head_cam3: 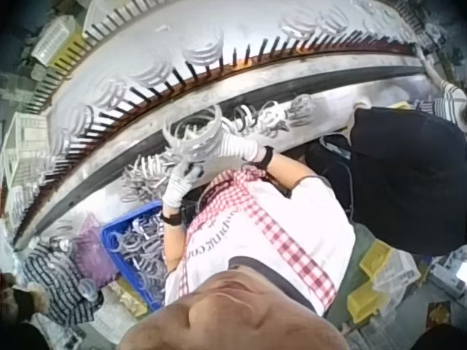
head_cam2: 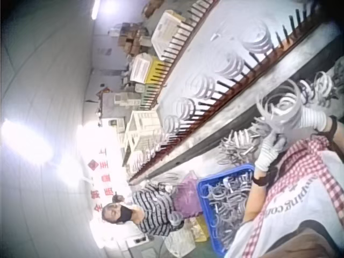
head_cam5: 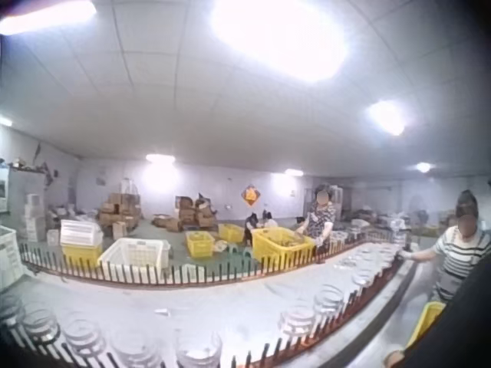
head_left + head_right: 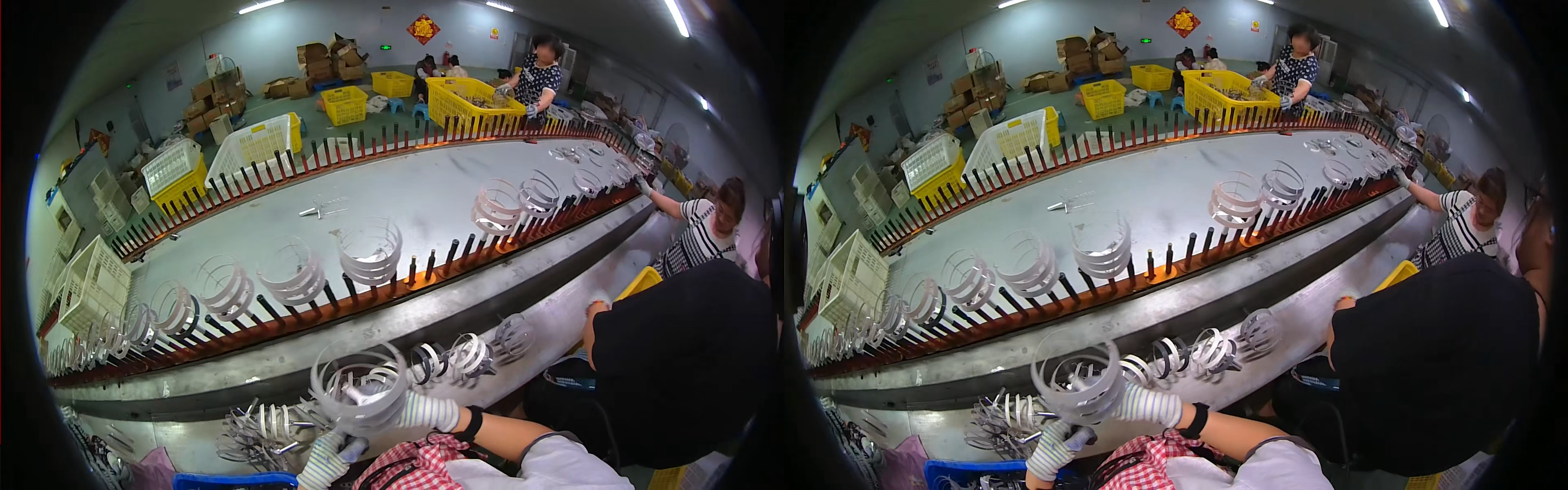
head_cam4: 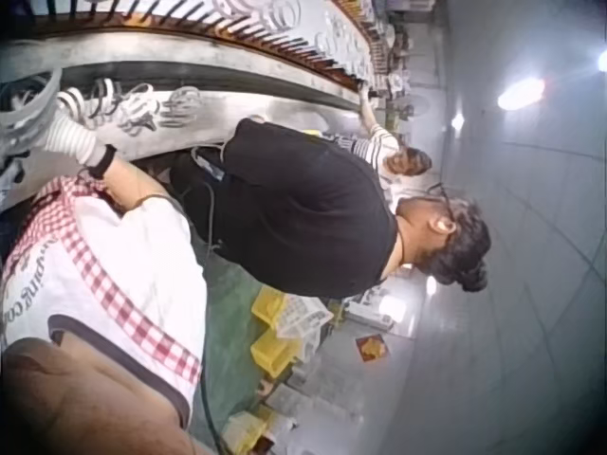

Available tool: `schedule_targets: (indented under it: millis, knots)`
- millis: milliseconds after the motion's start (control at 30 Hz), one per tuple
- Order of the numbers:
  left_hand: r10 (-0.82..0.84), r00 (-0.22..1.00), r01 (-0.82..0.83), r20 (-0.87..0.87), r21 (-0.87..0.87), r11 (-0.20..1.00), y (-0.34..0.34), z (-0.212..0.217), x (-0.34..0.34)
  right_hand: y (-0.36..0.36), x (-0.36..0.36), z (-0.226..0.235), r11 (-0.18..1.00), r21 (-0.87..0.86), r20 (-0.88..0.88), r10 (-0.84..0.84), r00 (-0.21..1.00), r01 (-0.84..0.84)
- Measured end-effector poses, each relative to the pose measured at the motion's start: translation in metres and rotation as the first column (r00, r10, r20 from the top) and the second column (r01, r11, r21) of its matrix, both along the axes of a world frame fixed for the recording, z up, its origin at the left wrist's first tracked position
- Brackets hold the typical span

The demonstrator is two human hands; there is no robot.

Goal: The person picks up metal rings from a blue bin and places them onto the vertical pegs of a moving conveyor belt.

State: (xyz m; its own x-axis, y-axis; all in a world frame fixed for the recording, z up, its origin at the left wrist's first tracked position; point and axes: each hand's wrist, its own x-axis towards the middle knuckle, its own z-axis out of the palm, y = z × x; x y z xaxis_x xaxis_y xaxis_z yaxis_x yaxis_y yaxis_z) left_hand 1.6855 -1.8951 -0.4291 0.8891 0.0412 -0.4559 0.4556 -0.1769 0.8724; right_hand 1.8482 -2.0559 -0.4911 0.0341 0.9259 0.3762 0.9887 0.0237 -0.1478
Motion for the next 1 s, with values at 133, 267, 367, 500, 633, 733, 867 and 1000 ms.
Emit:
schedule_targets:
  millis: [133,267,367,500,633,733,867,1000]
  knots:
    - [0.283,0.959,-0.278,0.028,-0.113,0.954,-0.031,0.002,-0.013,-0.053,0.038,-0.054,0.981,0.110,-0.121,-0.145,0.982,0.158]
    - [0.457,0.882,-0.457,0.112,-0.029,0.889,-0.042,-0.046,-0.047,-0.119,0.096,-0.021,0.830,0.272,-0.332,-0.393,0.857,0.486]
    - [0.533,0.845,-0.534,-0.039,-0.082,0.841,-0.064,-0.027,-0.052,-0.159,0.116,0.022,0.716,-0.029,-0.875,-0.356,0.329,0.698]
    - [0.569,0.821,-0.571,-0.039,-0.047,0.820,-0.091,-0.048,-0.052,-0.187,0.161,0.034,0.536,-0.069,-0.994,-0.106,-0.014,0.841]
    - [0.572,0.815,-0.577,-0.089,-0.040,0.816,-0.121,-0.059,-0.036,-0.215,0.186,0.037,0.472,-0.063,-0.998,-0.050,-0.045,0.879]
    - [0.556,0.827,-0.560,-0.080,-0.045,0.827,-0.145,-0.057,-0.007,-0.250,0.205,0.000,0.409,-0.132,-0.944,-0.329,0.012,0.903]
    - [0.565,0.817,-0.573,-0.112,-0.051,0.818,-0.166,-0.066,0.010,-0.257,0.217,0.018,0.489,0.057,-0.989,-0.093,0.117,0.871]
    - [0.609,0.773,-0.630,-0.178,-0.097,0.771,-0.191,-0.068,0.025,-0.291,0.246,0.006,0.429,0.147,-0.954,-0.178,0.243,0.891]
